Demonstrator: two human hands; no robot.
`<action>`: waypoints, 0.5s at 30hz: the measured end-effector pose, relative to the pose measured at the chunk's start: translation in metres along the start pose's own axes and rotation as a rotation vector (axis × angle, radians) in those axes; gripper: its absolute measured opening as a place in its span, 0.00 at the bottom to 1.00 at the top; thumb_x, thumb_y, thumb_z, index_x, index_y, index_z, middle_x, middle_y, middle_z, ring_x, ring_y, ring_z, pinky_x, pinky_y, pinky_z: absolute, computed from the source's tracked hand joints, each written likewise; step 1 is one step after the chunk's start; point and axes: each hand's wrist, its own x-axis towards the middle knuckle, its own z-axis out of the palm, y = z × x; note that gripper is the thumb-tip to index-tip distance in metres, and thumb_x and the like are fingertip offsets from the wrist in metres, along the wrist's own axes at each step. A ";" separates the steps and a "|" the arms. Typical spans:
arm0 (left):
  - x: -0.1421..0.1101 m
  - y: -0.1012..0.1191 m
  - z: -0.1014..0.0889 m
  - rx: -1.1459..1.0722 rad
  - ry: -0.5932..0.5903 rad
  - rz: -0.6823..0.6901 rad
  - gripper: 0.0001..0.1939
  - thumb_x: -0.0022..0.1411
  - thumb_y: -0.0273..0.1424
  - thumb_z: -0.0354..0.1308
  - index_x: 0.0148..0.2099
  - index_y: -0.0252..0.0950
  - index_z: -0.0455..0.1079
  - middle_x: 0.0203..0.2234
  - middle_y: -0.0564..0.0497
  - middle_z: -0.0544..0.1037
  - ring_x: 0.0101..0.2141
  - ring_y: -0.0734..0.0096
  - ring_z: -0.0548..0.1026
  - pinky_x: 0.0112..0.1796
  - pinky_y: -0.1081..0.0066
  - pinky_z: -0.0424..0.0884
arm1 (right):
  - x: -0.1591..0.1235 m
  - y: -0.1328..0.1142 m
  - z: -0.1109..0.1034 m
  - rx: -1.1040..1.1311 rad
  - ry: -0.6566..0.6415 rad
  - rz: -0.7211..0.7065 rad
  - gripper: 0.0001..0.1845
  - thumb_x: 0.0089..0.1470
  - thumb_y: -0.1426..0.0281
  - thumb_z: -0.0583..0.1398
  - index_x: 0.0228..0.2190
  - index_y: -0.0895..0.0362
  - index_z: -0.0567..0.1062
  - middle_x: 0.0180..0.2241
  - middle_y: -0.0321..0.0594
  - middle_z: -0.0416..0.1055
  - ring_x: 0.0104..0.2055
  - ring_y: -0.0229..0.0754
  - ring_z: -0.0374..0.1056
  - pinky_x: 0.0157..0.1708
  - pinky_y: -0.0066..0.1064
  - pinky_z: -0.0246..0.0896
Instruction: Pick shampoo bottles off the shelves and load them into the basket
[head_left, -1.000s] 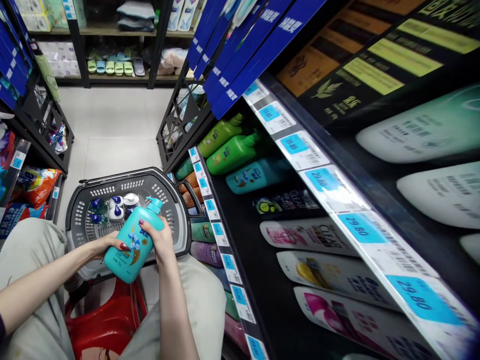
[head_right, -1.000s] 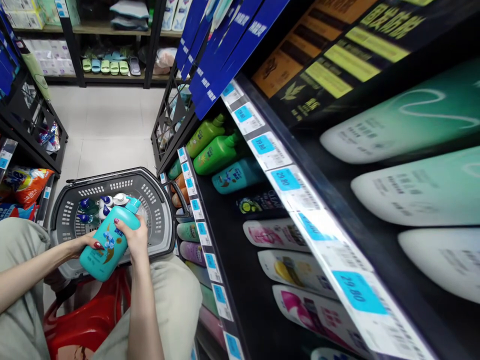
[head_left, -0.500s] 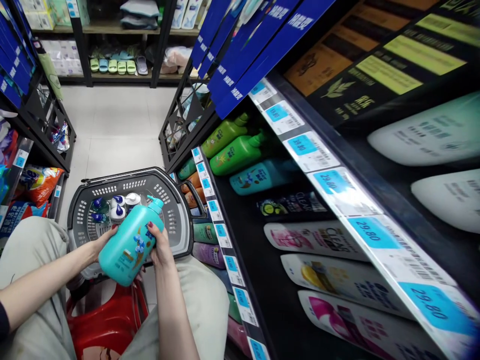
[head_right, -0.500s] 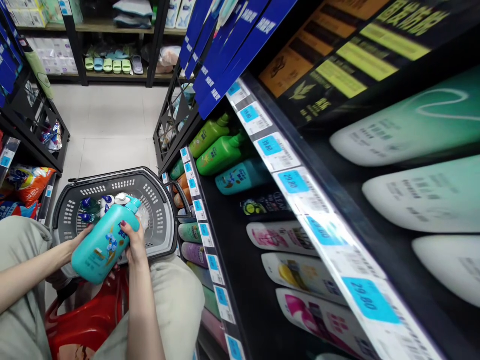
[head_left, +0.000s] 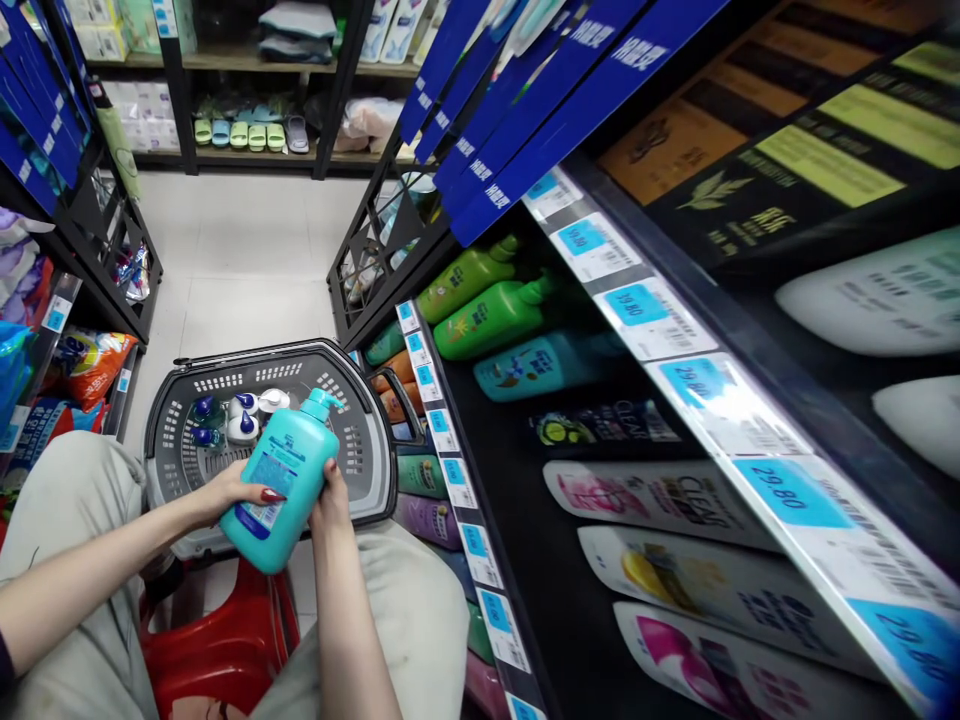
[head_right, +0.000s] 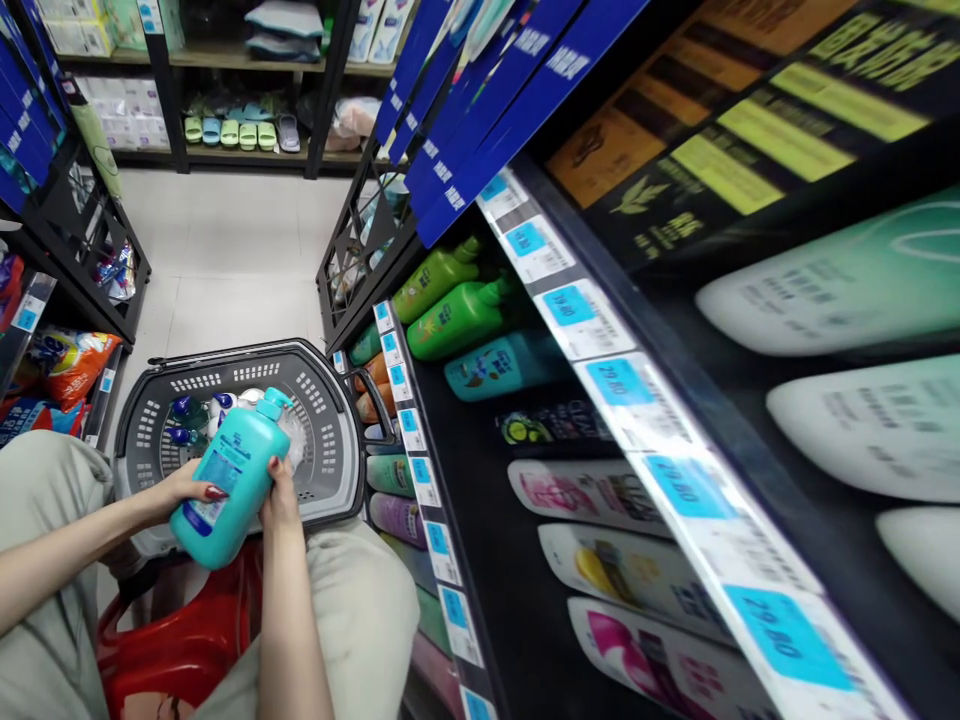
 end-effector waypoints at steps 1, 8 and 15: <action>0.001 0.001 0.001 0.045 0.054 0.022 0.34 0.40 0.39 0.73 0.49 0.31 0.69 0.41 0.42 0.78 0.41 0.56 0.75 0.43 0.64 0.70 | 0.002 0.000 -0.002 0.010 0.025 0.021 0.34 0.28 0.53 0.71 0.39 0.54 0.74 0.38 0.44 0.77 0.49 0.56 0.70 0.51 0.50 0.65; 0.002 0.000 -0.005 0.197 0.200 0.008 0.33 0.41 0.41 0.74 0.48 0.32 0.70 0.41 0.45 0.78 0.43 0.55 0.74 0.43 0.65 0.69 | 0.004 0.004 0.011 0.053 0.077 0.022 0.31 0.37 0.58 0.67 0.44 0.57 0.72 0.33 0.41 0.78 0.42 0.52 0.74 0.46 0.46 0.69; 0.003 0.009 -0.008 0.008 0.183 -0.247 0.36 0.42 0.50 0.70 0.47 0.30 0.72 0.40 0.42 0.79 0.42 0.57 0.76 0.43 0.67 0.72 | 0.012 0.006 0.022 0.046 0.081 0.284 0.23 0.47 0.55 0.60 0.38 0.59 0.76 0.33 0.44 0.78 0.39 0.51 0.74 0.44 0.44 0.70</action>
